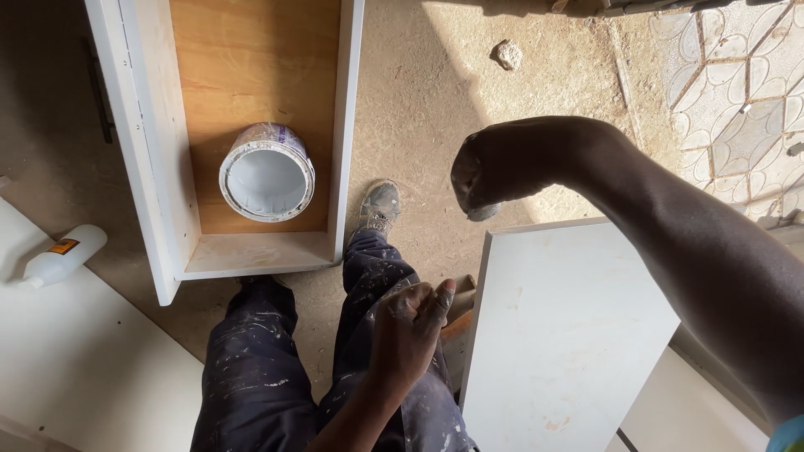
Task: Applying white putty or finish to the edges and surfaces of furniture panels using hands and a putty knife.
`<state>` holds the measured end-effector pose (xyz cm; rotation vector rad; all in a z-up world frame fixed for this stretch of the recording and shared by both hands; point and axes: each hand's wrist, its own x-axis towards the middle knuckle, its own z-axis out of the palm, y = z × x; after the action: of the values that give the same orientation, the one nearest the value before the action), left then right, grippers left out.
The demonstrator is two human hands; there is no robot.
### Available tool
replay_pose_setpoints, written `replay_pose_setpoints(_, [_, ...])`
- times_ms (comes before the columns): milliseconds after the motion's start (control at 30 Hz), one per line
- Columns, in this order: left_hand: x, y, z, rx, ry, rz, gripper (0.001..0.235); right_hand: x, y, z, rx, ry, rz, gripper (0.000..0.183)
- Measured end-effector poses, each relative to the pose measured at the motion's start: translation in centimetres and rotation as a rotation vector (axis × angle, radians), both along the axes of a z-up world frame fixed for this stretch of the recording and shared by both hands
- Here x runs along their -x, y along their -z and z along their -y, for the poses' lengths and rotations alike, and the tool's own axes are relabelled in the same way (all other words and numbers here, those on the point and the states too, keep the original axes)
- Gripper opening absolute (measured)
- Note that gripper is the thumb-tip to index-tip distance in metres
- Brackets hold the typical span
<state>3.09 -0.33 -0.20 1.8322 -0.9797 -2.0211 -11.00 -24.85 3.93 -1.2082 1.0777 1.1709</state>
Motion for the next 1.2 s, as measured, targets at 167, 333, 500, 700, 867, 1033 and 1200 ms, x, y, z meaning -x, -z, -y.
replay_pose_setpoints(167, [-0.5, 0.1, 0.1, 0.069, 0.026, 0.014, 0.056, 4.0, 0.3, -1.7, 0.074, 0.167, -0.099, 0.021])
replay_pose_setpoints(333, [0.5, 0.2, -0.3, 0.228, 0.079, 0.021, 0.054, 7.1, 0.4, -4.5, 0.127, 0.11, -0.116, 0.017])
replay_pose_setpoints(500, [2.5, -2.1, 1.1, 0.275, 0.139, -0.229, 0.053, 16.2, 3.1, -7.4, 0.192, 0.02, -0.362, 0.01])
replay_pose_setpoints(700, [5.4, -3.3, 0.9, 0.247, 0.215, -0.364, 0.03, 16.9, 1.3, -8.1, 0.293, 0.379, -0.415, 0.015])
replay_pose_setpoints(867, [9.4, -3.0, 0.2, 0.333, 0.337, -0.35, 0.024, 11.2, 2.0, -8.8, 0.361, 0.403, 0.221, 0.013])
replay_pose_setpoints(1033, [10.9, -2.3, 0.1, 0.479, 0.353, -0.33, 0.023, 14.2, 1.3, -9.4, 0.455, 0.194, 0.321, 0.024])
replay_pose_setpoints(1200, [10.2, -1.6, 0.2, 0.324, 0.403, -0.314, 0.032, 20.1, 0.3, -8.9, 0.323, 0.04, -0.44, 0.022])
